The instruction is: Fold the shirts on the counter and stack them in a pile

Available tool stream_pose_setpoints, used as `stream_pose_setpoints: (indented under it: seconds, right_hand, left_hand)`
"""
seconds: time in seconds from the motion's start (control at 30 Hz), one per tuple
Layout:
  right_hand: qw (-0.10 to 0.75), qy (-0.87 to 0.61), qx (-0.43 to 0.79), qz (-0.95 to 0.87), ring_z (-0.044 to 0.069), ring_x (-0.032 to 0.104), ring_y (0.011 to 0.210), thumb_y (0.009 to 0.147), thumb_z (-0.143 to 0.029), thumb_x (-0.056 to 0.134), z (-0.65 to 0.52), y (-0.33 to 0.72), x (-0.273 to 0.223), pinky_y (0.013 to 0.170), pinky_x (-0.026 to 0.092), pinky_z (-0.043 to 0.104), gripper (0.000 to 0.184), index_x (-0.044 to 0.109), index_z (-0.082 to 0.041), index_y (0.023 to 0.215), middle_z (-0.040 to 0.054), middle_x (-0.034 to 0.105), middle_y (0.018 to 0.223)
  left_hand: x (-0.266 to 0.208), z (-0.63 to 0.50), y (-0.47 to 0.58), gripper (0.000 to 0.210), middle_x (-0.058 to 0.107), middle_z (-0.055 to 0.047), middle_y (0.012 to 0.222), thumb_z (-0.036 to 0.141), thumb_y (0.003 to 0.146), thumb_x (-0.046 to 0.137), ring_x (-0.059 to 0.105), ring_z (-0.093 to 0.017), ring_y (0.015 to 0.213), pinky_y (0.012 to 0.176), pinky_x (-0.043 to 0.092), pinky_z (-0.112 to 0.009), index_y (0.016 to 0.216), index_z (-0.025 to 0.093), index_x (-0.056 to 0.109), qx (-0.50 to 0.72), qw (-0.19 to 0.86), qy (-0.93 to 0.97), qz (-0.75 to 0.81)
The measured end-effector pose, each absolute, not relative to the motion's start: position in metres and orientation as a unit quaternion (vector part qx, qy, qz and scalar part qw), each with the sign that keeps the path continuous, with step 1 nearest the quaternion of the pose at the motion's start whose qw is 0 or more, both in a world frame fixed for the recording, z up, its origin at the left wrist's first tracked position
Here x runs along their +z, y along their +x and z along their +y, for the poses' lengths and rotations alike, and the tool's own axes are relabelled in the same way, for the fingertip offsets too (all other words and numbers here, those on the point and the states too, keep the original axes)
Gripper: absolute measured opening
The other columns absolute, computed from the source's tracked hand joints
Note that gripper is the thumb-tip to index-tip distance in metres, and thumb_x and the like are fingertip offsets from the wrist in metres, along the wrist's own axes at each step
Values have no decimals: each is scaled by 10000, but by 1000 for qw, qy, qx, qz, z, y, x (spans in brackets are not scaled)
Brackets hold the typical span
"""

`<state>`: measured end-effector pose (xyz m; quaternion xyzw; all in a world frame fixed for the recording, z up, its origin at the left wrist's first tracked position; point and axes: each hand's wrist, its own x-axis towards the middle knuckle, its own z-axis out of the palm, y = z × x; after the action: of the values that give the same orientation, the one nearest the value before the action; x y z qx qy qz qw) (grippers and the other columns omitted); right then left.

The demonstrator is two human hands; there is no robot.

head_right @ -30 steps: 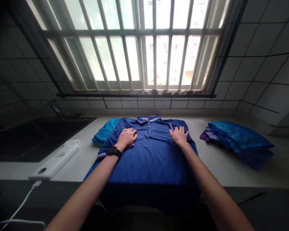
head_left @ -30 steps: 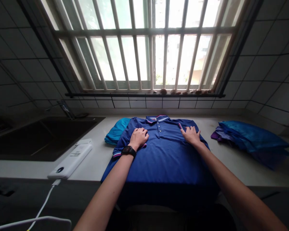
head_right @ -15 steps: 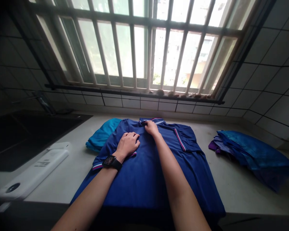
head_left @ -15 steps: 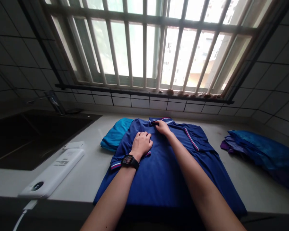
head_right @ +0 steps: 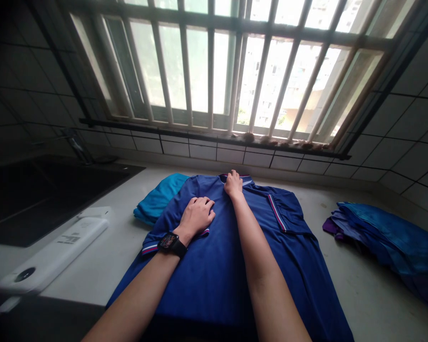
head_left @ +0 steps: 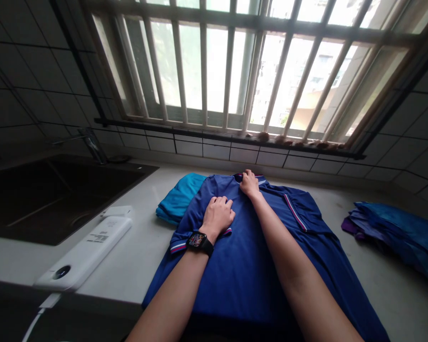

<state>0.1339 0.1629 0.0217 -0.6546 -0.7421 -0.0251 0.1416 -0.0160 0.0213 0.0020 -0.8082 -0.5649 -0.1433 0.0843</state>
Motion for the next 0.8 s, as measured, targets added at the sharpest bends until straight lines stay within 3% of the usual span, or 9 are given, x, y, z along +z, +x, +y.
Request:
stream_pose_setpoints:
  seconds: [0.1, 0.2, 0.37, 0.57, 0.67, 0.8]
  right_hand:
    - [137, -623, -32, -770, 289, 529, 1356, 989, -102, 393, 157, 132, 27, 1099, 466, 413, 571, 518, -177, 1540, 169, 541, 1518]
    - [109, -584, -29, -804, 266, 559, 1341, 999, -113, 390, 145, 133, 26, 1099, 468, 370, 534, 610, -218, 1474, 132, 596, 1478]
    - [51, -527, -17, -848, 258, 523, 1419, 993, -136, 401, 120, 130, 16, 1146, 442, 362, 549, 568, -174, 1514, 124, 535, 1587]
    - [109, -577, -32, -809, 242, 633, 1292, 1018, -126, 359, 124, 147, 29, 1093, 468, 308, 475, 713, -185, 1329, 119, 685, 1402]
    - [139, -636, -51, -757, 254, 599, 1333, 970, -79, 428, 141, 167, 40, 1107, 463, 339, 559, 589, -196, 1492, 128, 629, 1480]
    - [89, -636, -26, -766, 303, 461, 1473, 910, -104, 562, 164, 191, 47, 1161, 428, 444, 790, 360, -289, 1651, 87, 489, 1633]
  left_hand:
    - [3, 21, -16, 313, 714, -132, 1230, 262, 989, 493, 632, -270, 1134, 1049, 406, -415, 1188, 173, 718, -139, 84, -809, -566]
    - [3, 22, -16, 321, 714, -131, 1241, 262, 990, 494, 633, -266, 1146, 1061, 401, -406, 1204, 166, 713, -133, 85, -808, -568]
    - [2, 23, -16, 311, 721, -132, 1241, 266, 991, 497, 641, -274, 1145, 1058, 407, -412, 1190, 182, 720, -138, 93, -809, -563]
    - [2, 23, -16, 308, 720, -131, 1231, 258, 986, 489, 638, -276, 1143, 1056, 407, -415, 1169, 183, 724, -140, 90, -808, -565]
    - [2, 23, -17, 290, 723, -114, 1229, 262, 983, 496, 635, -264, 1131, 1055, 404, -409, 1155, 208, 723, -140, 91, -808, -566]
    - [3, 23, -17, 297, 720, -112, 1241, 270, 986, 492, 627, -262, 1145, 1067, 395, -409, 1162, 200, 721, -134, 87, -808, -567]
